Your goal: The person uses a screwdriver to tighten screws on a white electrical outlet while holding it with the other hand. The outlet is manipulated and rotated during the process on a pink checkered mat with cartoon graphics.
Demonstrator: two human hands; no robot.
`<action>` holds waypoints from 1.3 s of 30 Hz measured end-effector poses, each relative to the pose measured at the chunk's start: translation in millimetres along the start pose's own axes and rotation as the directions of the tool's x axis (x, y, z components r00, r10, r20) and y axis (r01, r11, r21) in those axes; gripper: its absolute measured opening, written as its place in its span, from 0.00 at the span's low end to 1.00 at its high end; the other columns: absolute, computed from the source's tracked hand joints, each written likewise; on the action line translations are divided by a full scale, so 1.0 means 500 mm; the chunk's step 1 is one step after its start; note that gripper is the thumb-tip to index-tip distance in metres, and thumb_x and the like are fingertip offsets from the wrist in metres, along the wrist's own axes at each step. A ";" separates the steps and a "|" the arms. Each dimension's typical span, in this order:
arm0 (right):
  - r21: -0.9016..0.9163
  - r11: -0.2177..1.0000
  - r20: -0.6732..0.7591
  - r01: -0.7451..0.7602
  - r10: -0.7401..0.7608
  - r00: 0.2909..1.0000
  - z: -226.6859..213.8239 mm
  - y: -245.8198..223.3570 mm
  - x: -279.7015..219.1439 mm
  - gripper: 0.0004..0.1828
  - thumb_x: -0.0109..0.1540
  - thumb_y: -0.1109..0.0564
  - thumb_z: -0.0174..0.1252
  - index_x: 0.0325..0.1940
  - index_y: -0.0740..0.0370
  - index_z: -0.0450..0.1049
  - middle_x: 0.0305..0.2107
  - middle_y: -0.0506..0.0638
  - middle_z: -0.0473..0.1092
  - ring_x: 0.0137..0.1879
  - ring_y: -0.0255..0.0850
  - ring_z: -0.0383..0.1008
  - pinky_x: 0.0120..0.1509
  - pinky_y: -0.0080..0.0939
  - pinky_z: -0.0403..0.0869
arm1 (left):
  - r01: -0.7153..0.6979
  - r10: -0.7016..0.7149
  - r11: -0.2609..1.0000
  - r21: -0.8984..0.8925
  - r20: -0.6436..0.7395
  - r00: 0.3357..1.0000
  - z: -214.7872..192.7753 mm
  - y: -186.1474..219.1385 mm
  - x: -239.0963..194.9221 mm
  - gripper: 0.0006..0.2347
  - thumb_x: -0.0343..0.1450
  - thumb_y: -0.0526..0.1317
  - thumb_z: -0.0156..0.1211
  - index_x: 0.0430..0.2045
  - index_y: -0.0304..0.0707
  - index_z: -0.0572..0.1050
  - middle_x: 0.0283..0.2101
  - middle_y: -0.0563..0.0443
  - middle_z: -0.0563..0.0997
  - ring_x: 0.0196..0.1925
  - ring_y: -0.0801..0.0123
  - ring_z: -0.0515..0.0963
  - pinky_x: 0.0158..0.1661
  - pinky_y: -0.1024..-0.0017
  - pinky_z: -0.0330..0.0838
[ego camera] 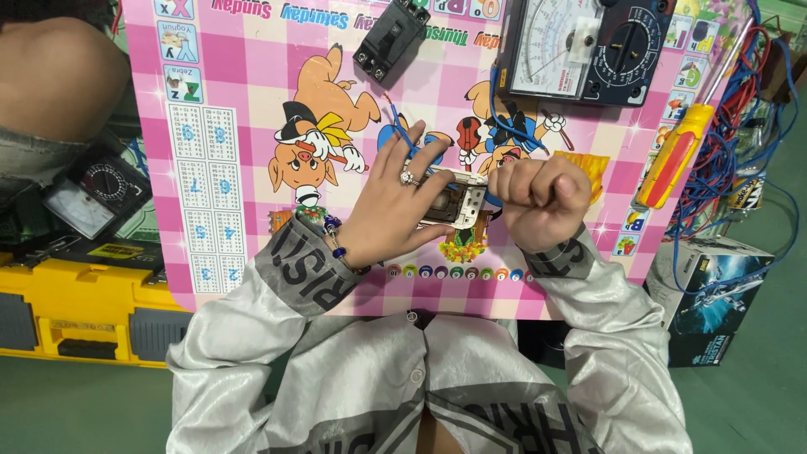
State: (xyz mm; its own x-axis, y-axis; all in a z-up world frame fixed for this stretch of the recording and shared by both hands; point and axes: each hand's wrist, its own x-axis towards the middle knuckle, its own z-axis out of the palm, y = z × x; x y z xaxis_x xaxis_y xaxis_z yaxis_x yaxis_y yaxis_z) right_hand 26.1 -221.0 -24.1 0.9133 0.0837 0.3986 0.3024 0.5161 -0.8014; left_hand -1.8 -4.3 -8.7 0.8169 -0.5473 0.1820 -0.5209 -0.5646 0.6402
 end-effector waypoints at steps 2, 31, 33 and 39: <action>-0.003 1.000 -0.007 -0.004 0.004 1.000 0.001 0.002 -0.002 0.18 0.67 0.50 0.36 0.21 0.48 0.53 0.08 0.43 0.50 0.13 0.33 0.49 0.17 0.33 0.57 | -0.001 0.001 1.000 -0.001 0.000 1.000 -0.001 0.000 0.000 0.28 0.65 0.54 0.74 0.52 0.39 0.69 0.67 0.35 0.62 0.74 0.28 0.52 0.69 0.36 0.46; 0.121 0.988 0.410 -0.091 0.034 0.911 0.059 -0.001 0.073 0.21 0.58 0.55 0.45 0.08 0.52 0.58 0.05 0.42 0.51 0.10 0.30 0.45 0.11 0.34 0.49 | 0.015 -0.015 1.000 0.011 0.005 1.000 0.005 0.001 0.005 0.28 0.65 0.55 0.75 0.51 0.40 0.69 0.69 0.38 0.61 0.74 0.29 0.51 0.69 0.36 0.46; 0.168 0.972 0.596 -0.162 0.031 0.802 0.082 -0.011 0.093 0.19 0.57 0.58 0.47 0.10 0.52 0.63 0.06 0.41 0.55 0.11 0.30 0.49 0.14 0.31 0.52 | 0.025 -0.025 1.000 0.007 0.000 1.000 0.015 -0.003 0.000 0.30 0.61 0.54 0.78 0.52 0.41 0.69 0.70 0.39 0.61 0.74 0.30 0.51 0.69 0.36 0.46; 0.091 0.989 0.589 -0.113 0.038 0.807 0.068 -0.020 0.100 0.20 0.60 0.59 0.45 0.12 0.55 0.63 0.08 0.42 0.52 0.11 0.33 0.48 0.14 0.35 0.53 | 0.029 -0.029 1.000 0.006 0.015 0.999 0.011 -0.001 0.003 0.29 0.62 0.54 0.78 0.50 0.41 0.70 0.70 0.39 0.61 0.75 0.30 0.51 0.69 0.36 0.46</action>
State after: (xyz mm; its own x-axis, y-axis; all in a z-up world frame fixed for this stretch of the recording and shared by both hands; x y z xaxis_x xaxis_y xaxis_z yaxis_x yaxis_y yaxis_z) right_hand 59.5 -193.1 19.2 0.5883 0.5893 0.5538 0.1715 0.5784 -0.7976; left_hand -1.9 -8.1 -13.0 0.8278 -0.5398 0.1527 -0.4987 -0.5835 0.6409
